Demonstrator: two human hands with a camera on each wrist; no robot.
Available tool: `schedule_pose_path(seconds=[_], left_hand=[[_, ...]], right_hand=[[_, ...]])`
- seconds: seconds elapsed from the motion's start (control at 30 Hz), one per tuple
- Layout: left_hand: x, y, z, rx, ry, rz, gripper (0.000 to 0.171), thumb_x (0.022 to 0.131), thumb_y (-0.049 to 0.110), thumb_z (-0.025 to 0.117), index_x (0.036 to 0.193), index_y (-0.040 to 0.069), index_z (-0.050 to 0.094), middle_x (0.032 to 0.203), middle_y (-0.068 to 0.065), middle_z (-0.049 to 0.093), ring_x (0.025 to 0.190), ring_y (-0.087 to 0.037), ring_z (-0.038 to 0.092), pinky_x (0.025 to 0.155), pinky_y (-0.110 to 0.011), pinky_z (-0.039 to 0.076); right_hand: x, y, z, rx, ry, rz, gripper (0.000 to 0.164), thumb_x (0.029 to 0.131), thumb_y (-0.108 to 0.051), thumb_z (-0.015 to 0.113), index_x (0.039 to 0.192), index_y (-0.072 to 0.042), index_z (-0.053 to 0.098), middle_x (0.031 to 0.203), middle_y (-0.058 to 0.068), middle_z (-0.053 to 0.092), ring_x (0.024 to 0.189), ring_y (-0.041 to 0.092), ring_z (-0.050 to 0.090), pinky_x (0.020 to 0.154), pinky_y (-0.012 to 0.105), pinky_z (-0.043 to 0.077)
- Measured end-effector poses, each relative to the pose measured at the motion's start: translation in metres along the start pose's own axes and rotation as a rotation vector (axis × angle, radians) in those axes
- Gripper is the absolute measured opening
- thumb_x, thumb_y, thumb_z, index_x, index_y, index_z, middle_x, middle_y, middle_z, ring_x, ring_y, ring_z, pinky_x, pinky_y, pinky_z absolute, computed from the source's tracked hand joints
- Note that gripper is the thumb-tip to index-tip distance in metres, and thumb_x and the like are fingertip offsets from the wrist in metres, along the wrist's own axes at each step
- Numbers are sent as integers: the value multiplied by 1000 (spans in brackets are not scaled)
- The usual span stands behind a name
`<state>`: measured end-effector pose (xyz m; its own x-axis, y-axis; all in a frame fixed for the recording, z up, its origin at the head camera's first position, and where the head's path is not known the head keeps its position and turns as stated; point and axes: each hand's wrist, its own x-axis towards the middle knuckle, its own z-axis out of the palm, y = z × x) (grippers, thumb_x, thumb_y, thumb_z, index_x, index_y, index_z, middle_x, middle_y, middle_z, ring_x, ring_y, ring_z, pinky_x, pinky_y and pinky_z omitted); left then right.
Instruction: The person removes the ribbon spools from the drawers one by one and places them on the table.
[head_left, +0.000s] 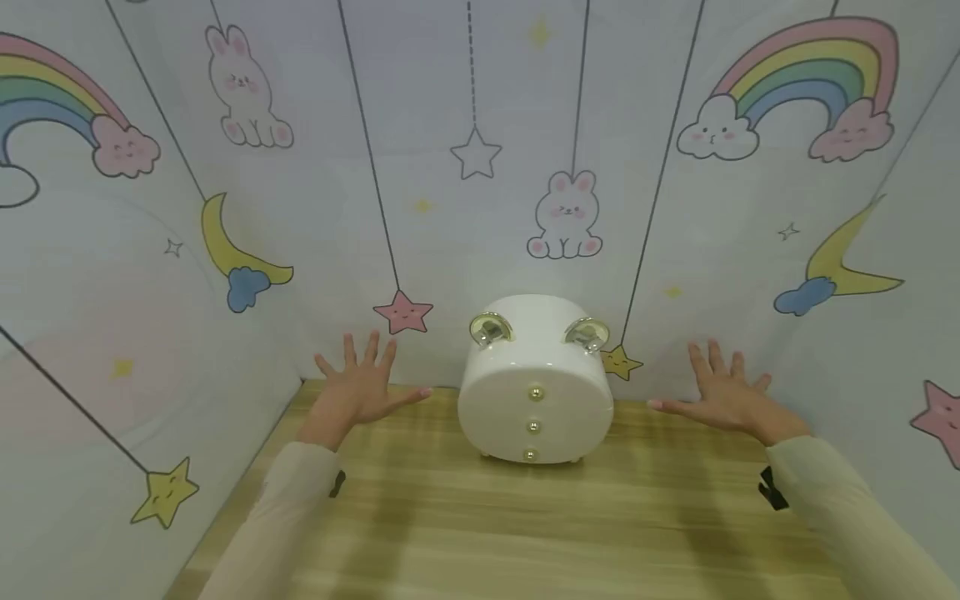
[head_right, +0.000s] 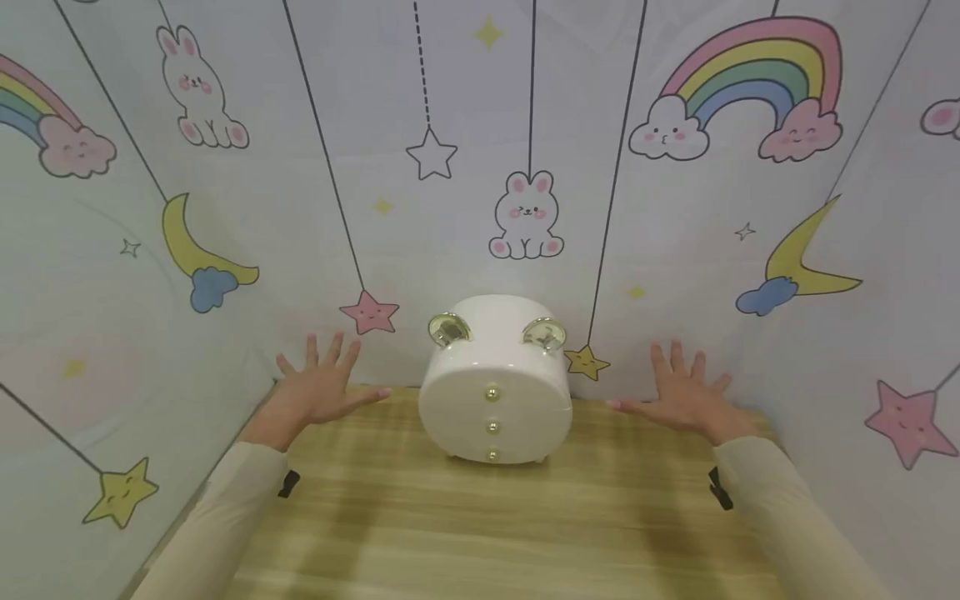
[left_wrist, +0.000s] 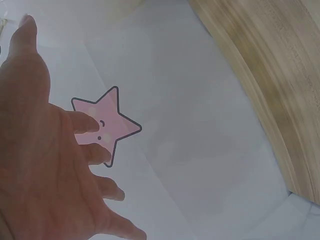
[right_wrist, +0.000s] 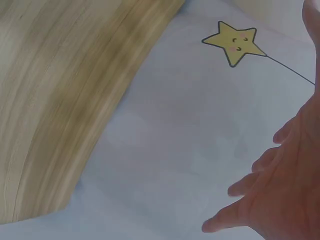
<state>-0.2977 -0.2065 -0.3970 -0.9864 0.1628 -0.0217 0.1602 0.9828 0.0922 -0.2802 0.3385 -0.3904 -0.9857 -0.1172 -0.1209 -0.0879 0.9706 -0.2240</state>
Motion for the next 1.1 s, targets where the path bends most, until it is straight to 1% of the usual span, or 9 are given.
schedule_pose_path(seconds=[0.1, 0.23, 0.4, 0.5, 0.67, 0.73, 0.83, 0.97, 1.1], left_hand=[[0, 1, -2, 0, 11, 8, 122, 84, 96, 37, 169, 12, 13, 176, -23, 4, 157, -62, -5, 106, -95, 2], [-3, 4, -7, -32, 33, 46, 120, 85, 94, 37, 169, 12, 15, 175, -24, 10, 156, -62, 9, 110, -91, 15], [-11, 14, -15, -60, 104, 132, 109, 93, 85, 42, 167, 8, 23, 170, -24, 31, 151, -56, 36, 110, -79, 38], [-17, 22, -16, -69, 158, 180, 96, 98, 73, 50, 165, 7, 30, 162, -26, 45, 144, -50, 50, 107, -72, 47], [-26, 37, -17, -73, 250, 244, 75, 103, 52, 60, 159, 6, 41, 149, -24, 58, 133, -44, 61, 100, -63, 56], [-28, 45, -17, -64, 307, 285, 68, 102, 45, 64, 154, 5, 46, 142, -22, 63, 126, -40, 66, 95, -58, 59], [-30, 59, -15, -36, 386, 353, 60, 100, 39, 68, 147, 4, 53, 133, -18, 68, 116, -34, 70, 90, -50, 62], [-35, 79, -13, -33, 446, 435, 49, 98, 35, 71, 137, 6, 61, 122, -11, 69, 100, -24, 71, 76, -37, 63], [-42, 97, -16, -79, 483, 498, 38, 97, 32, 73, 126, 8, 67, 113, -6, 65, 78, -12, 61, 59, -21, 52]], right_hand=[[2, -1, -1, -14, 23, -26, 133, 87, -82, 57, 164, 7, -5, 166, 44, -9, 147, 75, 2, 103, 95, 6], [2, -4, -5, 1, 57, -86, 129, 91, -76, 61, 162, 11, -3, 166, 46, 0, 147, 70, 17, 111, 83, 26], [-4, -12, -10, 49, 74, -131, 130, 91, -75, 62, 161, 15, 0, 164, 47, 11, 147, 67, 23, 116, 77, 28], [-10, -19, -11, 51, 93, -157, 123, 92, -72, 63, 160, 16, 11, 161, 47, 22, 144, 66, 33, 112, 76, 36], [-19, -36, -13, 35, 170, -234, 89, 96, -48, 72, 152, 13, 39, 144, 41, 47, 116, 50, 63, 91, 62, 58], [-21, -44, -14, 33, 200, -265, 78, 96, -40, 74, 148, 11, 47, 137, 36, 54, 109, 42, 66, 84, 55, 61], [-24, -53, -15, 25, 226, -304, 68, 96, -36, 75, 144, 7, 53, 132, 31, 59, 105, 36, 67, 82, 51, 61], [-30, -61, -17, 10, 254, -365, 55, 97, -32, 75, 136, 4, 62, 132, 26, 64, 109, 38, 67, 88, 54, 60], [-36, -67, -19, 8, 274, -410, 44, 98, -30, 73, 131, -2, 68, 134, 22, 68, 122, 44, 65, 98, 62, 55]])
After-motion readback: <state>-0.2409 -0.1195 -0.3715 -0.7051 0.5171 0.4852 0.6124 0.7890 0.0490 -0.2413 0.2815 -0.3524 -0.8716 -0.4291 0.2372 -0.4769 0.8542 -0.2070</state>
